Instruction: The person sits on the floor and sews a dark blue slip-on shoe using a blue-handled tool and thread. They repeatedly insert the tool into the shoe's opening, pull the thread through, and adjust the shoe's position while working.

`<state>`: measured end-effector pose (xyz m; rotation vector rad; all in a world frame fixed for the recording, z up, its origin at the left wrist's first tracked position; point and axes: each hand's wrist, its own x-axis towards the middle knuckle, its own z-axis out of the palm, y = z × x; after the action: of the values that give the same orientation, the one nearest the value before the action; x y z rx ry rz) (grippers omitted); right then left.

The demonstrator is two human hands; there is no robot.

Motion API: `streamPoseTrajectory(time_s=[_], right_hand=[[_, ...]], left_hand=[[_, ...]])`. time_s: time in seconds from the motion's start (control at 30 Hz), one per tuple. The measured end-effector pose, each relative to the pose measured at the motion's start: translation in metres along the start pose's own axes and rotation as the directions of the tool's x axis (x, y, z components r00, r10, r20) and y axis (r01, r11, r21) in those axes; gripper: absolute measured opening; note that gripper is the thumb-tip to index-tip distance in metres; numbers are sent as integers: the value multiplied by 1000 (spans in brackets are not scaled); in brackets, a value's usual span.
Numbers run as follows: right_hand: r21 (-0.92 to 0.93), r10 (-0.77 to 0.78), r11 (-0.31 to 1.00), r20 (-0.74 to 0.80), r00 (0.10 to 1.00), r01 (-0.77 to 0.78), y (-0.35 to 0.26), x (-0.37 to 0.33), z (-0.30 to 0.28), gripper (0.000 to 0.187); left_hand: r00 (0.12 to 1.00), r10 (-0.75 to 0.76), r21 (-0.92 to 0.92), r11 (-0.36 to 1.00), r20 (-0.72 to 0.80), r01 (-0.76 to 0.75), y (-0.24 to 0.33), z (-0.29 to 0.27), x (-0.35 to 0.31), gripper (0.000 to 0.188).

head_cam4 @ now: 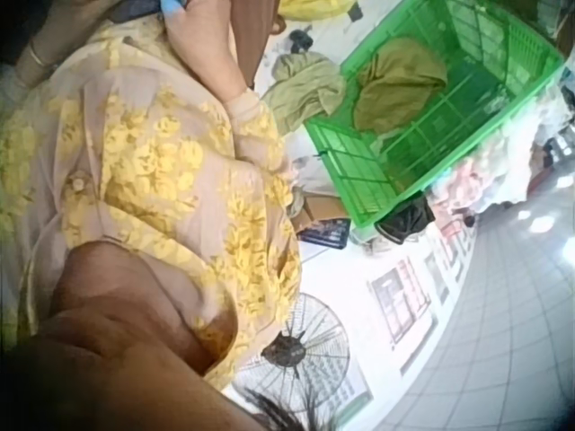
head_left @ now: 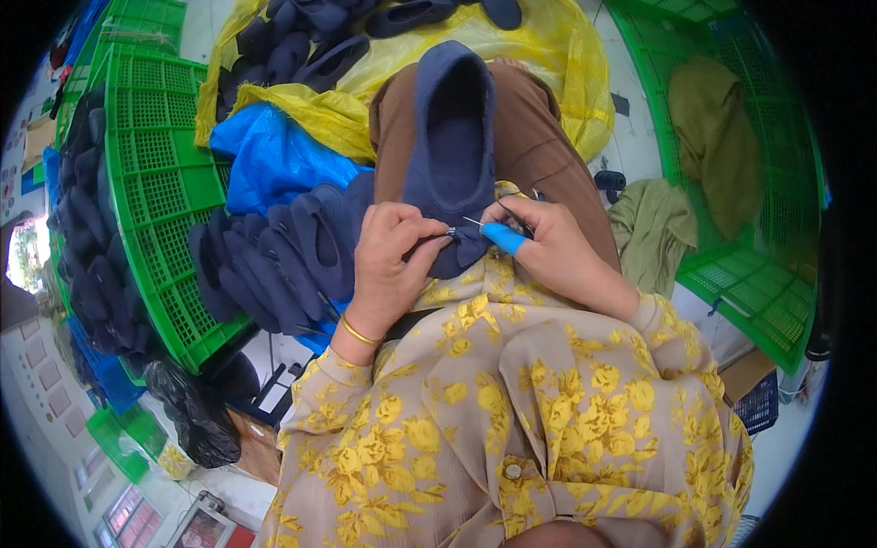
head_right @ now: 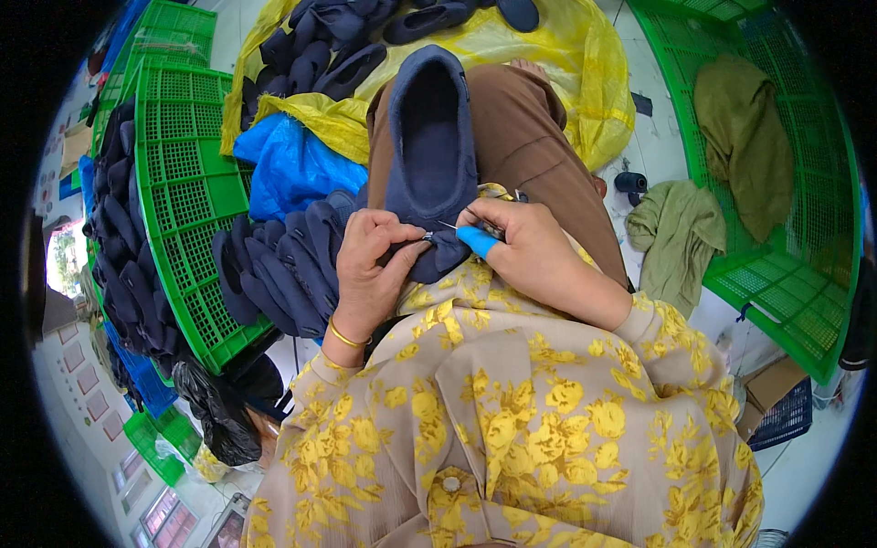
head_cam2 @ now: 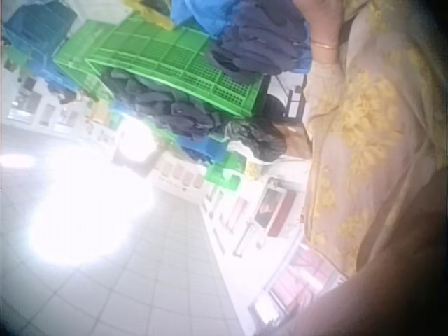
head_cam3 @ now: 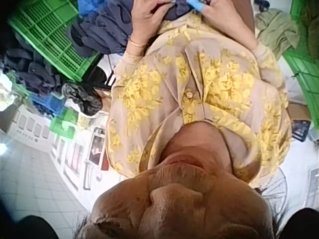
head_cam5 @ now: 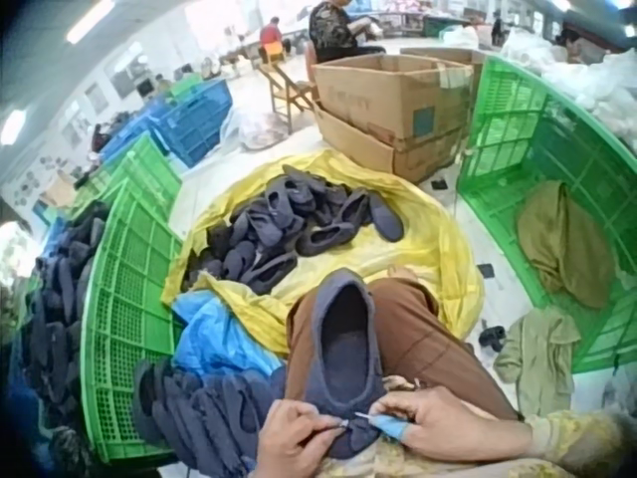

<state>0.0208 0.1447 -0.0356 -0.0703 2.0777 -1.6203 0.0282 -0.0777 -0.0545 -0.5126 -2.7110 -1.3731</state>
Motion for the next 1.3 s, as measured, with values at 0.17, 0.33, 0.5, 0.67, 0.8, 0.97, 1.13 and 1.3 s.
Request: streamPoseTrajectory(time_s=[0.17, 0.33, 0.5, 0.67, 0.8, 0.97, 1.13, 1.3], right_hand=[[-31, -68, 997, -3, 998, 68, 1, 4, 3, 9], [-52, -61, 997, 2, 998, 61, -1, 7, 3, 9], [-73, -52, 996, 9, 999, 52, -2, 7, 3, 9], [-175, -78, 982, -3, 997, 76, -4, 13, 4, 11], [-267, -143, 953, 14, 990, 141, -3, 21, 6, 14], [-361, -233, 902, 49, 971, 235, 6, 24, 2, 22], [-244, -251, 932, 93, 963, 267, 11, 28, -3, 23], [-133, -236, 959, 123, 964, 252, 16, 32, -1, 22]], left_hand=[[1000, -26, -23, 999, 12, 27, 0, -1, -1, 21], [999, -33, -42, 999, 23, 34, -1, -2, 0, 20], [998, -48, -54, 997, 27, 49, -2, -2, -1, 20], [998, -50, -49, 997, 33, 52, -1, -1, 1, 20], [998, -57, -39, 998, 31, 58, -3, 0, 0, 19], [999, -45, -51, 998, 30, 47, -2, -2, -1, 19], [995, -95, -121, 988, 5, 95, -5, 0, -6, 19], [988, -150, -181, 973, -32, 142, -7, 5, -11, 20]])
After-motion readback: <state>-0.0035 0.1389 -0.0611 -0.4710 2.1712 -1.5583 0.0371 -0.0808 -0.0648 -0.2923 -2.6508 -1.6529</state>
